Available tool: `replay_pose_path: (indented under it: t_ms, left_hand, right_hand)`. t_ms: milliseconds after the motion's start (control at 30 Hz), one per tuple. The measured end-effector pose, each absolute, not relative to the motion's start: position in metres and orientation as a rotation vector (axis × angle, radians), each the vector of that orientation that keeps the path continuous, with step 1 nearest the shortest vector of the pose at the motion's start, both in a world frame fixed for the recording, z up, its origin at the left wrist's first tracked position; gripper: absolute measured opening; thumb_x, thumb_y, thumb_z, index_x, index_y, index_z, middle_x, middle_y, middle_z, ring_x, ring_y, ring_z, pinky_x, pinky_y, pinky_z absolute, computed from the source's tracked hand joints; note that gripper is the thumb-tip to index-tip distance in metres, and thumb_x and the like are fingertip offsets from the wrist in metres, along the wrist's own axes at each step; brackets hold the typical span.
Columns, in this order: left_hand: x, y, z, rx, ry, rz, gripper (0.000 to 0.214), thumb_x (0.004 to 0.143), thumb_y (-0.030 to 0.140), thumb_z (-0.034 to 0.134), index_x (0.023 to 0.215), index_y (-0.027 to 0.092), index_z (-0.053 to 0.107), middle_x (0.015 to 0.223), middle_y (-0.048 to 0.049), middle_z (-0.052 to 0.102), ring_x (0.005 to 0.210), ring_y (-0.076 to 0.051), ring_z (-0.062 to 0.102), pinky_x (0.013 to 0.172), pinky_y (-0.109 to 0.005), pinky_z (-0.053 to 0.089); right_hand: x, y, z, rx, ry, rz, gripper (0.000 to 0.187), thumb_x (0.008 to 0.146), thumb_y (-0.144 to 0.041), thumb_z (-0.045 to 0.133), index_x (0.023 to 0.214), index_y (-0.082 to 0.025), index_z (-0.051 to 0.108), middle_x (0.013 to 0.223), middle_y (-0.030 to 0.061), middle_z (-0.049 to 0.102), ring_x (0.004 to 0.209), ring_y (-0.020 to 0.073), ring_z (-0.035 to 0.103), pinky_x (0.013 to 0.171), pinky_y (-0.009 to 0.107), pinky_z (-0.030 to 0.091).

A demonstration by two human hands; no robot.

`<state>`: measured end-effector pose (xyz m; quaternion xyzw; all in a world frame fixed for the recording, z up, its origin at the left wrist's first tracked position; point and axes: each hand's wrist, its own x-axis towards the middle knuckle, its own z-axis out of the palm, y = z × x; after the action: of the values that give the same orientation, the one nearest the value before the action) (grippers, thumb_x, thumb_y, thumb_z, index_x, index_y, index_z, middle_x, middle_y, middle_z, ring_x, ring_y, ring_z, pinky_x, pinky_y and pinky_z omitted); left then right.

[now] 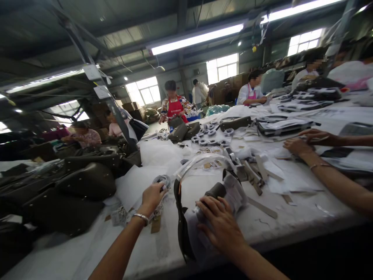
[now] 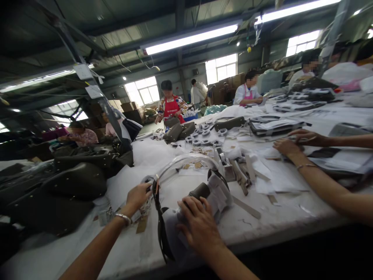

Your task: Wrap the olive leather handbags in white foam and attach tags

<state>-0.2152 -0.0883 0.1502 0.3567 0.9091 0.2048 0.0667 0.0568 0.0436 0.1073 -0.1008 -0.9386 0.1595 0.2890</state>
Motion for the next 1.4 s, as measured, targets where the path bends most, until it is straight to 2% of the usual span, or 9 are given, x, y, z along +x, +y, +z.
replay_pose_path:
  t_ms: [167, 333, 500, 667, 900, 1067, 1200, 1267, 1400]
  left_hand:
    - [-0.199, -0.058, 0.216, 1.152, 2.38, 1.026, 0.049, 0.087, 0.06, 0.054, 0.103, 0.017, 0.071, 0.106, -0.0081, 0.073, 0.107, -0.027, 0.062, 0.092, -0.035, 0.047]
    - [-0.158, -0.035, 0.259, 1.185, 2.007, 1.229, 0.06, 0.083, 0.067, 0.053, 0.11, 0.016, 0.07, 0.111, -0.0087, 0.072, 0.102, -0.024, 0.064, 0.086, -0.032, 0.049]
    - [-0.137, -0.033, 0.245, 1.121, 1.946, 1.329, 0.055, 0.076, 0.06, 0.067, 0.108, 0.016, 0.069, 0.097, -0.0065, 0.072, 0.087, -0.021, 0.064, 0.078, -0.03, 0.049]
    - [-0.139, -0.043, 0.212, 0.993, 1.958, 1.287, 0.051, 0.066, 0.056, 0.077, 0.09, 0.011, 0.071, 0.081, -0.0075, 0.071, 0.08, -0.023, 0.063, 0.071, -0.032, 0.05]
    - [-0.138, -0.033, 0.273, 0.93, 1.718, 1.312, 0.072, 0.088, 0.073, 0.037, 0.117, 0.013, 0.065, 0.102, -0.0133, 0.071, 0.09, -0.022, 0.067, 0.081, -0.036, 0.053]
    - [-0.1, -0.03, 0.31, 1.093, 1.53, 1.138, 0.057, 0.086, 0.058, 0.06, 0.124, 0.016, 0.063, 0.102, -0.0118, 0.072, 0.077, -0.017, 0.066, 0.07, -0.028, 0.052]
    - [-0.083, -0.052, 0.304, 1.156, 1.62, 1.133, 0.041, 0.084, 0.05, 0.068, 0.101, 0.013, 0.073, 0.096, -0.0092, 0.071, 0.063, -0.008, 0.054, 0.055, -0.019, 0.041]
    - [-0.083, -0.066, 0.297, 1.117, 1.622, 1.213, 0.039, 0.084, 0.049, 0.068, 0.099, 0.013, 0.074, 0.094, -0.0087, 0.071, 0.064, -0.008, 0.053, 0.057, -0.02, 0.041]
    - [-0.09, -0.088, 0.273, 1.032, 1.599, 1.452, 0.051, 0.085, 0.05, 0.067, 0.125, 0.018, 0.064, 0.095, -0.0079, 0.07, 0.075, -0.013, 0.059, 0.071, -0.024, 0.046]
  right_hand:
    - [0.072, 0.048, 0.109, -0.166, -2.513, 0.436, 0.053, 0.089, -0.031, 0.062, 0.141, -0.031, 0.048, 0.146, 0.0039, 0.05, 0.135, 0.0249, 0.043, 0.115, 0.047, 0.023]
    - [0.074, 0.047, 0.129, -0.231, -2.438, 0.633, 0.035, 0.094, -0.037, 0.057, 0.128, -0.031, 0.059, 0.131, 0.0034, 0.063, 0.125, 0.0261, 0.053, 0.108, 0.05, 0.033]
    - [0.074, 0.051, 0.142, -0.333, -2.134, 0.829, 0.026, 0.096, -0.032, 0.053, 0.119, -0.027, 0.065, 0.116, 0.0045, 0.069, 0.11, 0.0232, 0.062, 0.099, 0.041, 0.046]
    - [0.072, 0.094, 0.141, -0.509, -1.831, 0.771, 0.021, 0.094, -0.035, 0.052, 0.105, -0.022, 0.064, 0.109, 0.0082, 0.069, 0.109, 0.0253, 0.061, 0.099, 0.041, 0.047]
    - [0.057, 0.167, 0.139, -0.723, -1.906, 0.78, 0.062, 0.088, -0.041, 0.055, 0.143, -0.016, 0.043, 0.141, 0.0162, 0.053, 0.131, 0.0318, 0.049, 0.11, 0.05, 0.037]
    - [0.046, 0.179, 0.133, -0.817, -2.012, 0.833, 0.063, 0.087, -0.038, 0.057, 0.145, -0.017, 0.044, 0.132, 0.0149, 0.062, 0.121, 0.032, 0.058, 0.102, 0.045, 0.045]
    - [0.048, 0.181, 0.126, -0.75, -1.989, 0.84, 0.068, 0.085, -0.041, 0.06, 0.146, -0.016, 0.042, 0.129, 0.0137, 0.064, 0.116, 0.0302, 0.062, 0.1, 0.043, 0.047]
    - [0.049, 0.181, 0.125, -0.741, -1.973, 0.871, 0.072, 0.083, -0.044, 0.063, 0.146, -0.016, 0.041, 0.127, 0.0141, 0.065, 0.116, 0.0309, 0.062, 0.1, 0.044, 0.047]
    - [0.049, 0.182, 0.126, -0.77, -1.985, 0.887, 0.07, 0.082, -0.047, 0.064, 0.143, -0.018, 0.046, 0.121, 0.0137, 0.068, 0.116, 0.0325, 0.062, 0.1, 0.046, 0.046]
